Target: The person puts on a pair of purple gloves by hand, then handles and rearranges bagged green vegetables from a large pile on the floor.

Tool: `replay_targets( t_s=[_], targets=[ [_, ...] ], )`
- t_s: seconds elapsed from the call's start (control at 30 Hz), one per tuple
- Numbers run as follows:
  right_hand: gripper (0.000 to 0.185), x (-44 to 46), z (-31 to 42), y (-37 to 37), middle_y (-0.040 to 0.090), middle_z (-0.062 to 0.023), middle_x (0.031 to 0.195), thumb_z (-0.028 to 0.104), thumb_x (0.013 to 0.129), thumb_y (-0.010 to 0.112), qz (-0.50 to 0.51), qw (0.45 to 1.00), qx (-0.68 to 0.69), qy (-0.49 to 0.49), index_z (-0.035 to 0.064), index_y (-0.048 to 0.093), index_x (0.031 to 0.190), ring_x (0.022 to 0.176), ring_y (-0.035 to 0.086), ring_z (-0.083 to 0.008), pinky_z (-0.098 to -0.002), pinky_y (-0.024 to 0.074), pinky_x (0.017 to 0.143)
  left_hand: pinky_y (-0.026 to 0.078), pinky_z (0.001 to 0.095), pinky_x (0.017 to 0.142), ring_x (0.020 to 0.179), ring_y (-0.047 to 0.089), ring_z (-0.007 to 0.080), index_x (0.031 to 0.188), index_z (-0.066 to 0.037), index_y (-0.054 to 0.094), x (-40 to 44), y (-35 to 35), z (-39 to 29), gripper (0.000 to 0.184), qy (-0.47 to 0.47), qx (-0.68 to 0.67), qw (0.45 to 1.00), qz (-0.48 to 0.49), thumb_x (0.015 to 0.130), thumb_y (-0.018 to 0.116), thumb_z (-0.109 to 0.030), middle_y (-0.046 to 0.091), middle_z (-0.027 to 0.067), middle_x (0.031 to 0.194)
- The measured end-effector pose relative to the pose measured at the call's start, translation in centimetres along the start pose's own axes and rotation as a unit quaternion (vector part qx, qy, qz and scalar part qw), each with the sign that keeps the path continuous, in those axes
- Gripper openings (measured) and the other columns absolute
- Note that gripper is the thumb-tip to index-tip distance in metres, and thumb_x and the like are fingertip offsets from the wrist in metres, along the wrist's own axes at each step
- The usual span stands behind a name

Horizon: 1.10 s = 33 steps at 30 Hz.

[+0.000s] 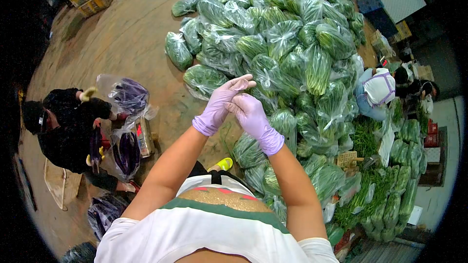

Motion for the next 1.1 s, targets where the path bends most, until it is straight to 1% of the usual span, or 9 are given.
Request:
replay_targets(
  t_s=[0.4,0.47,0.53,0.6,0.7,0.77,0.87,0.97,1.1],
  targets=[
    [0.02,-0.5,2.8,1.2,0.049,-0.017,0.064,0.017,0.079,0.057,0.113,0.992,-0.009,-0.046,0.0005,0.05,0.071,0.061,0.049,-0.0352,-0.0397,0.0395,0.055,0.045,0.0201,0.077,0.085,0.06,0.0141,0.099,0.007,0.058,-0.1,-0.7,-1.0,0.023,0.055,0.139,0.987,-0.058,0.082,0.058,-0.009,0.062,0.0109,0.096],
    [0.018,-0.6,3.6,1.3,0.05,-0.017,0.064,0.016,0.079,0.057,0.106,0.99,-0.021,-0.085,0.0012,0.05,0.071,0.061,0.05,-0.0354,-0.0402,0.0397,0.055,0.04,0.026,0.089,0.104,0.052,0.0206,0.113,0.004,0.05,0.9,-1.4,0.0,0.032,0.049,0.155,0.987,-0.01,0.084,0.054,-0.01,0.053,0.0157,0.113],
    [0.018,-0.9,3.8,1.6,0.05,-0.017,0.063,0.016,0.079,0.057,0.107,0.99,-0.02,-0.085,0.0017,0.051,0.07,0.061,0.05,-0.0355,-0.0404,0.0397,0.054,0.025,0.0308,0.101,0.124,0.03,0.0253,0.127,-0.002,0.036,1.0,-0.7,-1.1,0.048,0.262,0.382,0.886,0.023,0.084,0.053,-0.015,0.032,0.0177,0.133],
    [0.017,-1.1,4.0,1.8,0.05,-0.0168,0.063,0.016,0.078,0.058,0.119,0.991,-0.015,-0.065,0.0023,0.051,0.07,0.061,0.05,-0.0349,-0.0402,0.0396,0.054,0.012,0.0342,0.105,0.131,0.011,0.0252,0.133,-0.008,0.024,0.1,0.3,-1.7,0.057,0.294,0.431,0.843,0.128,0.085,0.051,-0.025,0.014,0.0164,0.14],
    [0.017,-1.0,4.3,2.0,0.051,-0.0156,0.064,0.017,0.078,0.058,0.101,0.991,-0.05,-0.071,0.0028,0.051,0.071,0.063,0.052,-0.0335,-0.0386,0.0406,0.055,0.015,0.0376,0.104,0.13,0.017,0.0272,0.133,-0.01,0.025,1.0,-0.2,-2.2,0.056,0.258,0.378,0.888,0.036,0.088,0.042,-0.037,0.02,0.0161,0.139],
    [0.016,-0.9,4.7,2.6,0.052,-0.0158,0.067,0.017,0.079,0.058,0.086,0.993,-0.013,-0.079,0.0028,0.053,0.073,0.066,0.052,-0.0331,-0.0374,0.0415,0.056,0.015,0.0433,0.104,0.129,0.018,0.029,0.135,-0.014,0.02,1.5,-0.8,-1.3,0.063,0.026,0.061,0.992,0.107,0.087,0.032,-0.052,0.021,0.0155,0.139],
    [0.015,-0.7,4.7,2.0,0.056,-0.0143,0.075,0.017,0.08,0.058,0.036,0.996,0.004,-0.087,0.0022,0.056,0.081,0.071,0.055,-0.0276,-0.0317,0.0438,0.062,0.009,0.0464,0.105,0.13,0.016,0.0291,0.137,-0.016,0.015,0.9,0.6,-4.0,0.077,0.052,-0.272,0.944,0.177,0.079,0.028,-0.065,0.018,0.0156,0.14],
    [0.022,-1.8,-0.2,-0.5,0.056,-0.0063,0.075,0.021,0.083,0.057,-0.217,0.946,0.13,0.201,0.0,0.056,0.087,0.07,0.051,-0.0122,-0.0256,0.0427,0.065,0.008,0.0501,0.105,0.13,0.012,0.0343,0.136,-0.014,0.016,-0.6,1.9,-6.0,0.078,0.081,-0.373,0.902,0.202,0.078,0.029,-0.065,0.014,0.0163,0.141],
    [0.037,-2.2,-1.1,1.7,0.053,-0.0034,0.073,0.033,0.086,0.052,-0.056,0.95,0.154,0.267,-0.003,0.052,0.089,0.067,0.048,-0.009,-0.0223,0.0405,0.062,0.007,0.0493,0.105,0.13,0.01,0.0338,0.136,-0.014,0.016,-1.2,2.7,-5.5,0.078,0.09,-0.406,0.887,0.202,0.078,0.031,-0.063,0.014,0.0157,0.141]
  ],
)
Point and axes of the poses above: each hand's wrist, its own x-axis towards the middle knuckle, its own y-axis out of the palm, z = x × y, the point moved 5 cm from there along x, towards the middle knuckle
